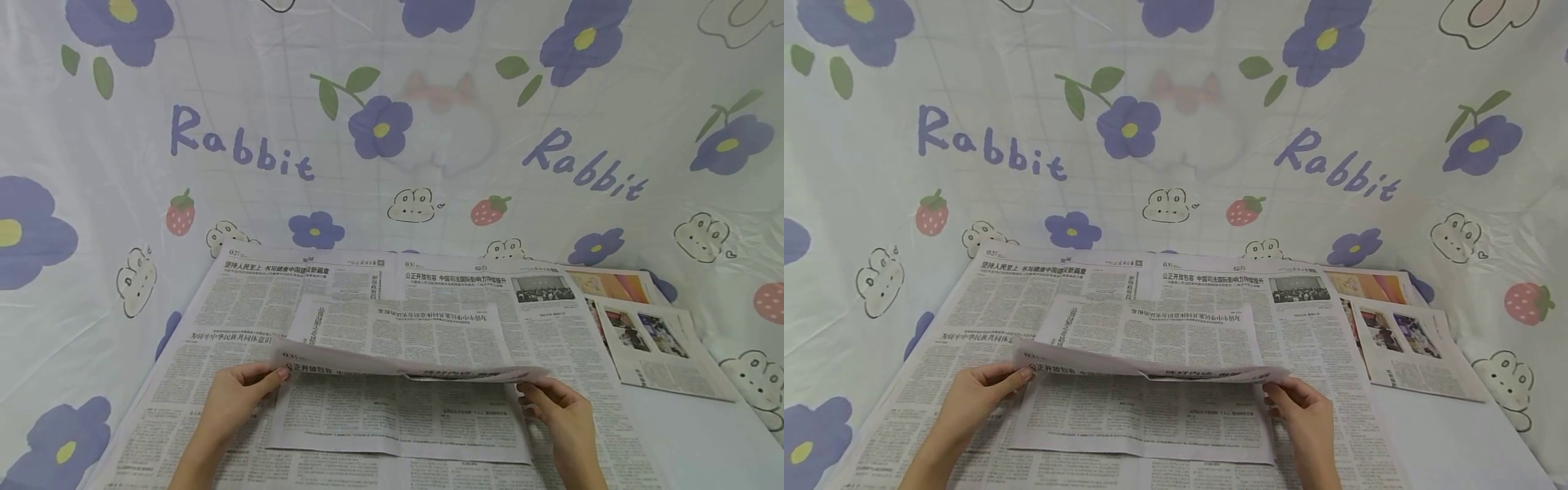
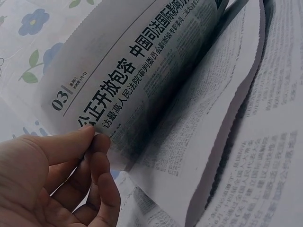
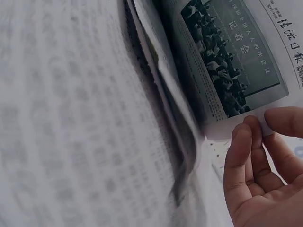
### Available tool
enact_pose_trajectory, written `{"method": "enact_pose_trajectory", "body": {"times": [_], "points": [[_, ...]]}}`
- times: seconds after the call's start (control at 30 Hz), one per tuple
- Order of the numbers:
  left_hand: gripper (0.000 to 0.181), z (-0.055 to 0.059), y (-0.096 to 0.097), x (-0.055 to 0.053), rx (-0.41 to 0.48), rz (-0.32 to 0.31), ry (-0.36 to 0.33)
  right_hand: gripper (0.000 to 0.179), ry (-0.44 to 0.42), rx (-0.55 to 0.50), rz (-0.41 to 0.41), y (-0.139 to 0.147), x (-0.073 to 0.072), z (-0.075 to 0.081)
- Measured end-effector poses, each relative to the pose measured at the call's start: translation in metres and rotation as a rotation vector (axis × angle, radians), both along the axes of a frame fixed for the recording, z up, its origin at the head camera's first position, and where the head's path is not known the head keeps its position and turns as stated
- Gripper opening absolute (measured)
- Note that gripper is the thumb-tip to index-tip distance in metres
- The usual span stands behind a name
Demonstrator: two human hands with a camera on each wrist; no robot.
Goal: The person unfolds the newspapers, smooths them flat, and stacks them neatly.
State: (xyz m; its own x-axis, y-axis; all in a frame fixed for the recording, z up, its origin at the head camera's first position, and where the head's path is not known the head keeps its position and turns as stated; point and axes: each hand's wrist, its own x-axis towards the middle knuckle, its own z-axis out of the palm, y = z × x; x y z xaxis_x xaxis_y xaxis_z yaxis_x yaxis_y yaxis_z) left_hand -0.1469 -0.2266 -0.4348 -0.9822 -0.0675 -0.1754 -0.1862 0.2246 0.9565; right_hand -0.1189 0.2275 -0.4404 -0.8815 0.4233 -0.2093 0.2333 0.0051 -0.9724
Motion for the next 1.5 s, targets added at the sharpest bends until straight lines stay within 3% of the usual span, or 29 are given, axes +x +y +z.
{"method": "enact_pose_trajectory", "body": {"times": [0.33, 0.7, 0.97, 1.3, 1.5], "points": [[0.039, 0.01, -0.004, 0.003, -0.008, 0.024, 0.011, 0.019, -0.038, 0.059, -0.012, -0.003, 0.001, 0.018], [0.04, 0.031, -0.013, 0.014, -0.089, -0.053, 0.071, 0.032, -0.043, 0.12, 0.163, 0.008, 0.007, 0.04], [0.037, 0.048, -0.017, 0.017, -0.153, -0.074, 0.098, 0.034, -0.012, 0.164, 0.29, 0.018, 0.01, 0.056], [0.035, 0.063, -0.016, 0.022, -0.199, -0.091, 0.158, 0.037, -0.025, 0.194, 0.357, 0.028, 0.011, 0.075], [0.031, 0.076, -0.016, 0.024, -0.228, -0.122, 0.218, 0.033, 0.014, 0.209, 0.423, 0.033, 0.01, 0.087]]}}
